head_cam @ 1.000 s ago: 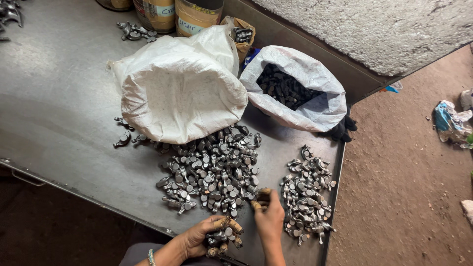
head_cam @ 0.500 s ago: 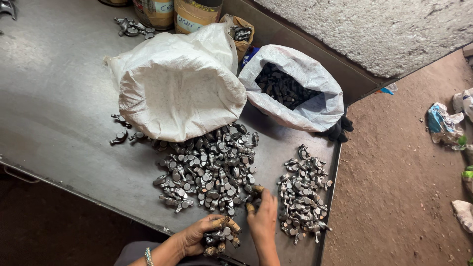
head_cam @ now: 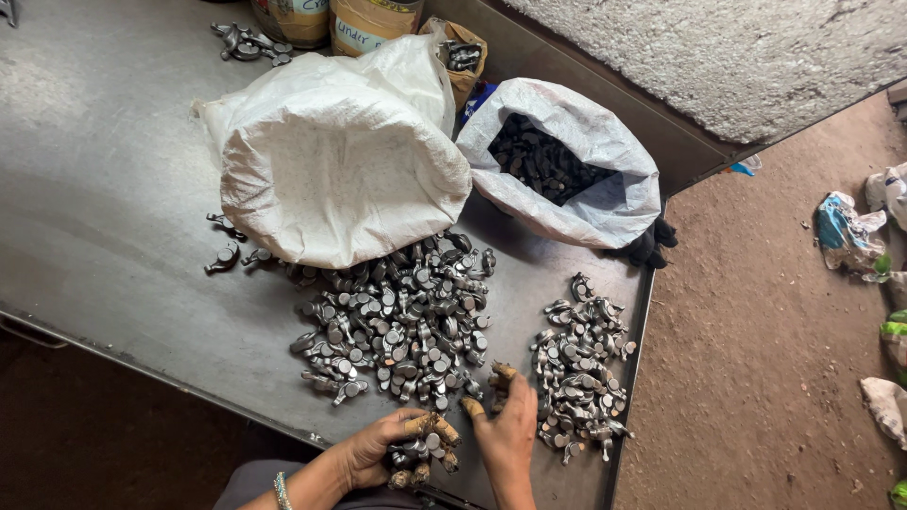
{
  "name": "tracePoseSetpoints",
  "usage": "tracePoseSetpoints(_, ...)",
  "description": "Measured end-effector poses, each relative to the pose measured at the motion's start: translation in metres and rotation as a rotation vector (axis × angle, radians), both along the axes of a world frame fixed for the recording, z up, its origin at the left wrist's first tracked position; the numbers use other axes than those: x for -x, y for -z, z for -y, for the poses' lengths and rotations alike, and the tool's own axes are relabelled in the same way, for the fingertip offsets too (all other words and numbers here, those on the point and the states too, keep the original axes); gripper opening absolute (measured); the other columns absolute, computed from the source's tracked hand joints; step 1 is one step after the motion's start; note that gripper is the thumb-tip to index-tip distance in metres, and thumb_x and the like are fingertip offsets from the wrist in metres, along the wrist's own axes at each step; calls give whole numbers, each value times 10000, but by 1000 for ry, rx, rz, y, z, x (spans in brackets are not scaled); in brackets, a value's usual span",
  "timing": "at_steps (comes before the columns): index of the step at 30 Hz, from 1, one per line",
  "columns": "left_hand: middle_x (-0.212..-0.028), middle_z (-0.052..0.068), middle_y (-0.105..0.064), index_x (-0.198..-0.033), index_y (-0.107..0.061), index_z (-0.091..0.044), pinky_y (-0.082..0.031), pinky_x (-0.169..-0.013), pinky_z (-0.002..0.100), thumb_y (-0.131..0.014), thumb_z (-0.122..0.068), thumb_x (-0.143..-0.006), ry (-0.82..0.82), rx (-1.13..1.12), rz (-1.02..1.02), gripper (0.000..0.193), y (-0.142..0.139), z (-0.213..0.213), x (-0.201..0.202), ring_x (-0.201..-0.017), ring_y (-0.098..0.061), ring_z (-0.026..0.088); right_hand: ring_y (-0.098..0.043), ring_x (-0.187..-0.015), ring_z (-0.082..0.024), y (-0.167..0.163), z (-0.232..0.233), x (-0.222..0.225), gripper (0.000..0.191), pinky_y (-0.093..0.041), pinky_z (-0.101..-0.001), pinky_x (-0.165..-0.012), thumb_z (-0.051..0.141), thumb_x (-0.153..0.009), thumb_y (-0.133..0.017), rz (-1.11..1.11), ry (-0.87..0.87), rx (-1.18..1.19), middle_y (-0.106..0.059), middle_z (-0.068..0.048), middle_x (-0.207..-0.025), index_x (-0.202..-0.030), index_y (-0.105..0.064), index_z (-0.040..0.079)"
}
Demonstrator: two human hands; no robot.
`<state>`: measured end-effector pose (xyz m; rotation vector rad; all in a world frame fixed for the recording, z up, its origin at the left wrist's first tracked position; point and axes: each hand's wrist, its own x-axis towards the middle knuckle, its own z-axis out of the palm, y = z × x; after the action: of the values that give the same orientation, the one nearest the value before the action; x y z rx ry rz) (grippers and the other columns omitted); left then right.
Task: The person sorts small metal parts by hand on a metal table. They pick up individual pieces, inspect them, and place them into piles or into a white sack. The hands are visibly dirty from handling the parts.
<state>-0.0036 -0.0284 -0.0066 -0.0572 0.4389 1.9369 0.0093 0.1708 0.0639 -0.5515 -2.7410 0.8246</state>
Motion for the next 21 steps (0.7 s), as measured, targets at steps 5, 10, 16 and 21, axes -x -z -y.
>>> tracePoseSetpoints(5,-1004,169,-761,-1206,-676,16,-615,-651,308,-740,-320,-922,-23,28,21,445,0,0,-1,-809,-749,197,-702,-784,-188,11,0,4,512,-584,-332,-739,90,-690,-870,33,29,152,-699,-52,-930,-1151,-648,84)
tracePoseSetpoints(10,-1001,176,-764,-1206,-681,15,-617,-657,300,-727,-329,-918,-12,13,26,452,-1,0,0,-820,-754,197,-694,-753,-193,12,-4,-3,472,-577,-338,-703,115,-685,-907,-30,27,55,-698,-58,-885,-1068,-637,57)
tracePoseSetpoints(16,-1000,161,-770,-1211,-685,12,-603,-615,285,-737,-319,-935,3,-21,27,434,-1,0,0,-767,-736,190,-727,-791,-152,22,-17,-12,521,-603,-287,-726,104,-677,-910,-45,106,394,-748,-47,-914,-1101,-612,59)
tracePoseSetpoints(21,-1020,145,-759,-1214,-673,27,-621,-673,315,-743,-287,-933,-18,28,47,427,1,-1,-1,-862,-760,198,-699,-911,-206,45,-40,-14,514,-607,-303,-812,-35,-753,-865,-245,-18,1130,-697,-145,-1019,-1188,-593,-6)
